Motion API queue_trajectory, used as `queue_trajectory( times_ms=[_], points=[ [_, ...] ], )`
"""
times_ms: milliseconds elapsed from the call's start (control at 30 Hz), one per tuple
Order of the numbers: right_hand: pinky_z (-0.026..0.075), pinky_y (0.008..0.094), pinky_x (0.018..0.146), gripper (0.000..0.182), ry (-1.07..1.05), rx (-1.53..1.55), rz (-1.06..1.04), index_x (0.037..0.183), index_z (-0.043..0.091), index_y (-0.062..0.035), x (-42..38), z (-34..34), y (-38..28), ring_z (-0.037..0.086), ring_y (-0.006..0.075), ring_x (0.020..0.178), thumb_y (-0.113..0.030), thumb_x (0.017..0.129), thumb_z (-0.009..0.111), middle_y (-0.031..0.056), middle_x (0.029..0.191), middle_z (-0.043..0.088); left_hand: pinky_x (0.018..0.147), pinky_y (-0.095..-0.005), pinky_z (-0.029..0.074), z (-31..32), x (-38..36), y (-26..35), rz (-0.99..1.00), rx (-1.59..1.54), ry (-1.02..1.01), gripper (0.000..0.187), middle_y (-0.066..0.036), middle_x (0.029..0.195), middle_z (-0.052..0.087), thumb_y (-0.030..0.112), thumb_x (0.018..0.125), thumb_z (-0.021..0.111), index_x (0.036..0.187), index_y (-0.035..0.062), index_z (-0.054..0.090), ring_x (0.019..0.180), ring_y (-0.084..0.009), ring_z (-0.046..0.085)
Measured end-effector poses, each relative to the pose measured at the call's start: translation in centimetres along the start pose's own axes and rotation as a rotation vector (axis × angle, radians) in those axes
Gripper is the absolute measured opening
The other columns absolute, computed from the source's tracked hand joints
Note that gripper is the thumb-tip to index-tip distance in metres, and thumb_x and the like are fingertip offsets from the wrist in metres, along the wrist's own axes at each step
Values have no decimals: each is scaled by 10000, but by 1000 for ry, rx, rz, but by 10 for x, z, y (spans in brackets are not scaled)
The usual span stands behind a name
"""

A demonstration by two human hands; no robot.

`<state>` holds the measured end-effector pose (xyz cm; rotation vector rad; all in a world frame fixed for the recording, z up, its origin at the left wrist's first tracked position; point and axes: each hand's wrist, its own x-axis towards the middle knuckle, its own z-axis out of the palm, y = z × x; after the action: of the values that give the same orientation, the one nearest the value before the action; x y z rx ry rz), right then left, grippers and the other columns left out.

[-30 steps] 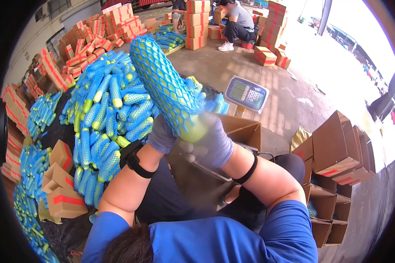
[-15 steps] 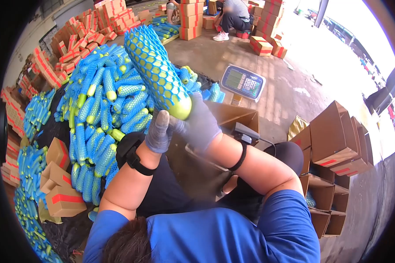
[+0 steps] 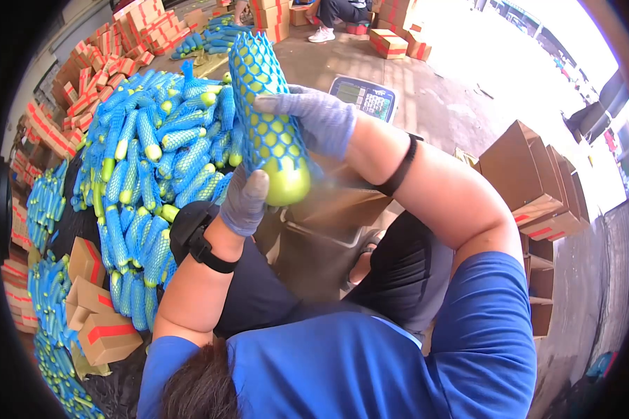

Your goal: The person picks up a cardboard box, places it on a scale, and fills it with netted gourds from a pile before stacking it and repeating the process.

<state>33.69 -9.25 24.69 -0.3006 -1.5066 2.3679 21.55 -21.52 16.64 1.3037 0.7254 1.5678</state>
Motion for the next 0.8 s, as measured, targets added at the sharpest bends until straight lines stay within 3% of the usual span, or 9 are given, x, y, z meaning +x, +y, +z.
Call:
queue_trajectory(
  times_ms=[67, 133, 200, 300, 400, 433, 500, 633, 800],
  points=[
    [542, 361, 897, 601, 66, 92, 60, 1254, 555, -37, 0, -5, 5, 674, 219, 964, -278, 773, 822, 100, 1066, 674, 878, -366, 510, -10, 2, -13, -11, 388, -46, 651, -132, 1084, 673, 514, 869, 671, 1246, -4, 558, 1014, -236, 654],
    [545, 387, 896, 572, 147, -372, -2, 1256, 553, -35, 13, -32, 2, 674, 235, 981, -212, 771, 799, 103, 1082, 685, 786, -367, 518, -19, 1, 3, -309, 858, 19, 554, -140, 935, 687, 466, 898, 673, 1175, -9, 608, 871, -227, 670],
    [549, 390, 877, 591, 217, -579, -126, 1251, 552, -27, 31, -73, 18, 682, 255, 964, -218, 749, 796, 133, 1078, 693, 697, -345, 508, -23, -8, 15, -188, 952, 168, 446, -125, 802, 660, 386, 931, 661, 1129, -12, 631, 741, -196, 642],
    [536, 362, 834, 552, 280, -1367, -188, 1177, 562, -54, 45, -131, 45, 667, 227, 952, -222, 704, 791, 108, 1027, 674, 689, -258, 488, -41, -24, 19, -63, 613, 270, 376, -53, 848, 660, 293, 986, 599, 1211, -8, 605, 732, -97, 584],
    [533, 386, 862, 651, 191, -1695, 351, 1209, 555, -72, 46, -140, 84, 668, 300, 976, -257, 643, 819, 170, 1018, 674, 756, -248, 485, -43, -31, 46, -115, 556, 338, 387, -69, 910, 677, 286, 1009, 547, 1253, -10, 591, 779, -97, 594],
    [534, 395, 887, 719, 126, -1560, 312, 1259, 530, -41, 45, -159, 110, 663, 322, 1017, -248, 630, 811, 191, 1060, 670, 773, -260, 484, -44, -34, 51, -113, 539, 362, 414, -74, 912, 677, 300, 1010, 528, 1270, -17, 583, 796, -108, 598],
    [538, 402, 911, 807, 142, -1613, 790, 1312, 489, 8, 54, -160, 129, 653, 334, 1077, -240, 614, 811, 210, 1146, 664, 786, -265, 484, -47, -42, 64, -66, 474, 416, 430, -81, 916, 674, 287, 998, 537, 1279, -36, 563, 817, -115, 603],
    [498, 453, 955, 691, -228, -1750, 903, 1313, 527, -38, 65, -229, 227, 630, 384, 1130, -348, 740, 758, 227, 1178, 662, 837, -335, 492, -81, -73, 98, 188, 455, 544, 609, -156, 929, 672, 421, 992, 455, 1307, -97, 505, 851, -200, 628],
    [551, 421, 903, 406, -156, -1782, 1018, 1225, 654, -26, 58, -246, 297, 659, 348, 1123, -206, 861, 679, 196, 1215, 671, 831, -343, 504, -178, -145, 114, 192, 556, 804, 558, -151, 919, 672, 413, 1014, 445, 1262, -77, 544, 833, -204, 631]
  ],
)
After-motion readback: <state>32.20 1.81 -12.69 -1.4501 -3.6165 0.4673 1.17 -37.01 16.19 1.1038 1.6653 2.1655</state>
